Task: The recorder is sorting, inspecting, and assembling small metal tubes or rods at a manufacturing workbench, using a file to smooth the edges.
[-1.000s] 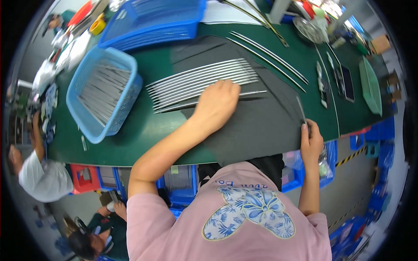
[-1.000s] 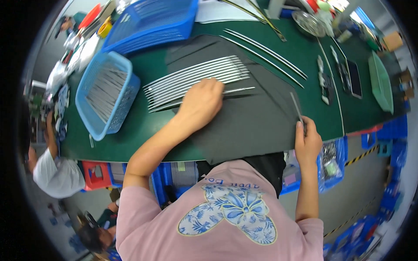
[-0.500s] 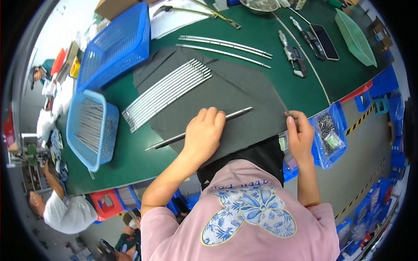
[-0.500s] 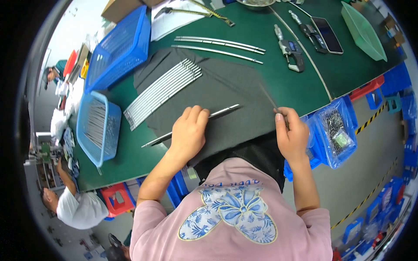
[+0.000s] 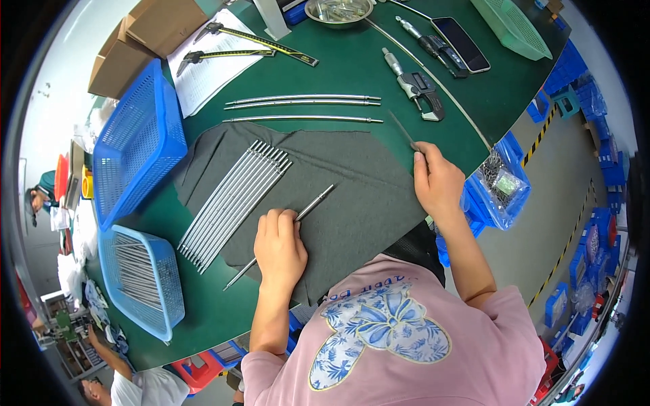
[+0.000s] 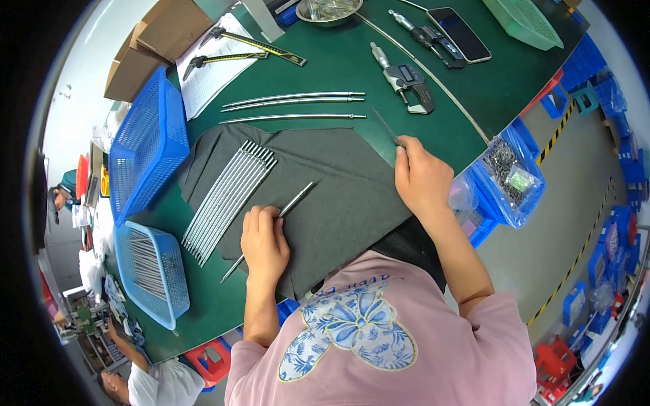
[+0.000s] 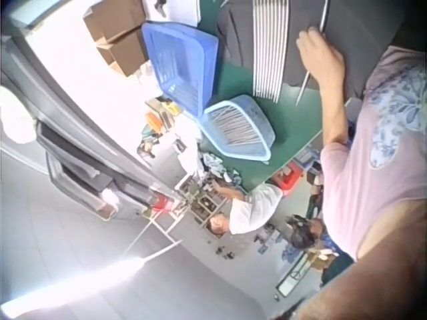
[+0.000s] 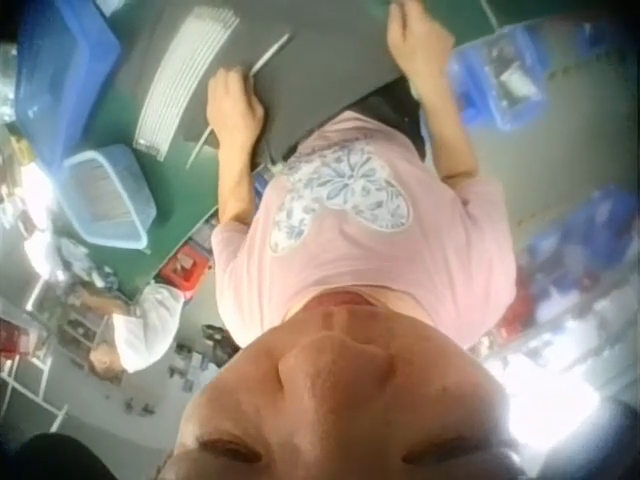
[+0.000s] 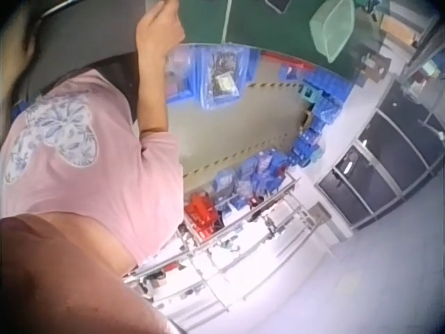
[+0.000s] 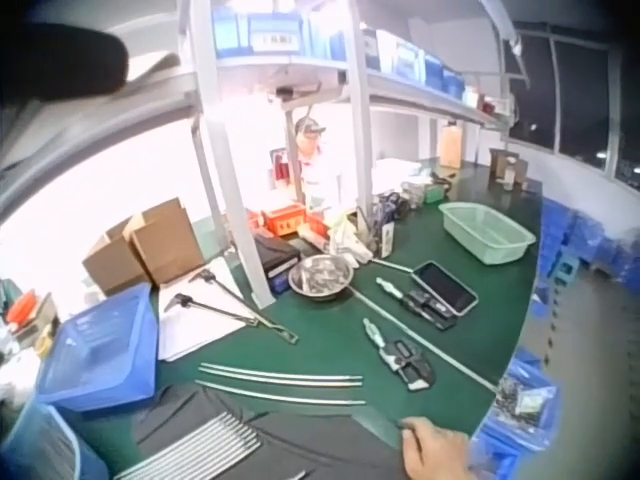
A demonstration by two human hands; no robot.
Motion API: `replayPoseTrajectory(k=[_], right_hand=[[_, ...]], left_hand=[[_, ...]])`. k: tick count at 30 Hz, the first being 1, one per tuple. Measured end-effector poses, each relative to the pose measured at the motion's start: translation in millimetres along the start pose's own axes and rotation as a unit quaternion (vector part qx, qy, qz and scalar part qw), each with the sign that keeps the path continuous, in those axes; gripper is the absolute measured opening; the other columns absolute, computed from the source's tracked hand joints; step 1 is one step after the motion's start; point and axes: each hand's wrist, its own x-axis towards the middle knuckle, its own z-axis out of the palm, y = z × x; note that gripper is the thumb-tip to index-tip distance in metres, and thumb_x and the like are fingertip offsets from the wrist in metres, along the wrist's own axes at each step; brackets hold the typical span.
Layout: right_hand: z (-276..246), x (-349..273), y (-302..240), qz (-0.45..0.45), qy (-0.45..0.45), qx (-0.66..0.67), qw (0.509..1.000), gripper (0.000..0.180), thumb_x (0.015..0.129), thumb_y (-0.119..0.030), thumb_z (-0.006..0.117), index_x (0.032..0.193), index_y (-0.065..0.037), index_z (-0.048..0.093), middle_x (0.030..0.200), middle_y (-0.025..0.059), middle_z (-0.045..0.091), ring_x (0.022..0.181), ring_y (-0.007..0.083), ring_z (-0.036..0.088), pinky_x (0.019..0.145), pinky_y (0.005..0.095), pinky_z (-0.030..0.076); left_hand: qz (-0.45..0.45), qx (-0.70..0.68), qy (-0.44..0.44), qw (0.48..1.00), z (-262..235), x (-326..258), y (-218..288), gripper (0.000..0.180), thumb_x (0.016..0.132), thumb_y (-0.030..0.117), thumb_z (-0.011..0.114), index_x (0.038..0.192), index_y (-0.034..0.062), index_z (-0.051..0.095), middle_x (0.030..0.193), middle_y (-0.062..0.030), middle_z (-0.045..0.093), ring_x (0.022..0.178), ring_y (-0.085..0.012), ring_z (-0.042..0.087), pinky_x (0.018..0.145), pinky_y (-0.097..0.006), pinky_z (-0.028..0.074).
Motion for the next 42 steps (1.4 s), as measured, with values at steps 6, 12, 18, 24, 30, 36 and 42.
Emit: replayPoseTrajectory(k=[6, 12, 18, 24, 30, 36, 42], right_hand=[[1, 0, -4, 0.011, -0.001, -0.035, 0.999, 0.013, 0.086, -0.017, 0.056, 0.095, -0.011, 0.062, 0.071, 0.0086, 0.065, 0.062, 0.0274, 0.063, 0.054, 0.0392, 0.046], [-3, 0, -4, -0.010, 0.005, -0.027, 1.000, 0.012, 0.085, -0.016, 0.056, 0.095, -0.011, 0.062, 0.069, 0.0084, 0.064, 0.061, 0.0265, 0.063, 0.054, 0.0381, 0.046], [0, 0, -1, 0.004, 0.000, -0.032, 0.999, 0.014, 0.087, -0.017, 0.055, 0.097, -0.011, 0.063, 0.070, 0.0097, 0.065, 0.063, 0.0276, 0.064, 0.057, 0.0385, 0.047], [2, 2, 1, -0.007, -0.009, -0.020, 1.000, 0.016, 0.089, -0.018, 0.054, 0.100, -0.012, 0.063, 0.072, 0.0119, 0.065, 0.066, 0.0302, 0.064, 0.058, 0.0393, 0.048], [0, -3, 8, -0.011, -0.007, -0.040, 0.999, 0.018, 0.091, -0.018, 0.053, 0.104, -0.011, 0.064, 0.081, 0.0128, 0.067, 0.070, 0.0295, 0.065, 0.061, 0.0379, 0.049], [2, -2, 16, -0.024, -0.008, -0.021, 0.999, 0.020, 0.091, -0.019, 0.053, 0.105, -0.010, 0.064, 0.088, 0.0122, 0.068, 0.075, 0.0301, 0.067, 0.063, 0.0380, 0.050], [0, -1, 15, -0.015, -0.026, -0.035, 0.999, 0.020, 0.091, -0.019, 0.053, 0.106, -0.009, 0.064, 0.088, 0.0121, 0.069, 0.077, 0.0300, 0.067, 0.065, 0.0376, 0.050]], left_hand=[[-0.006, -0.031, -0.003, 1.000, -1, 2, -2, 0.018, 0.074, -0.001, 0.061, 0.090, 0.0033, 0.055, 0.087, -0.0106, 0.053, 0.077, -0.0294, 0.051, 0.065, -0.038, 0.044], [-0.007, -0.042, -0.009, 0.999, -3, 1, 1, 0.018, 0.074, -0.002, 0.062, 0.090, 0.0039, 0.055, 0.087, -0.0100, 0.053, 0.076, -0.0290, 0.052, 0.065, -0.037, 0.043], [-0.010, -0.057, -0.008, 0.998, -2, 3, -3, 0.018, 0.073, -0.002, 0.062, 0.089, 0.0041, 0.055, 0.086, -0.0102, 0.053, 0.076, -0.0292, 0.052, 0.065, -0.038, 0.043], [-0.007, -0.059, -0.005, 0.998, -3, 2, -7, 0.019, 0.072, 0.000, 0.063, 0.089, 0.0039, 0.056, 0.087, -0.0110, 0.054, 0.078, -0.0299, 0.052, 0.065, -0.039, 0.044], [-0.016, -0.087, 0.007, 0.996, 3, -1, -4, 0.022, 0.070, 0.001, 0.065, 0.090, 0.0043, 0.056, 0.087, -0.0112, 0.054, 0.078, -0.0305, 0.053, 0.066, -0.038, 0.046], [-0.007, -0.081, 0.044, 0.996, 4, -4, -3, 0.021, 0.071, 0.004, 0.066, 0.090, 0.0050, 0.056, 0.083, -0.0094, 0.051, 0.073, -0.0279, 0.051, 0.062, -0.037, 0.044], [-0.010, -0.087, 0.047, 0.995, 6, -7, -4, 0.021, 0.071, 0.004, 0.065, 0.090, 0.0053, 0.057, 0.083, -0.0089, 0.051, 0.073, -0.0273, 0.051, 0.062, -0.037, 0.044]])
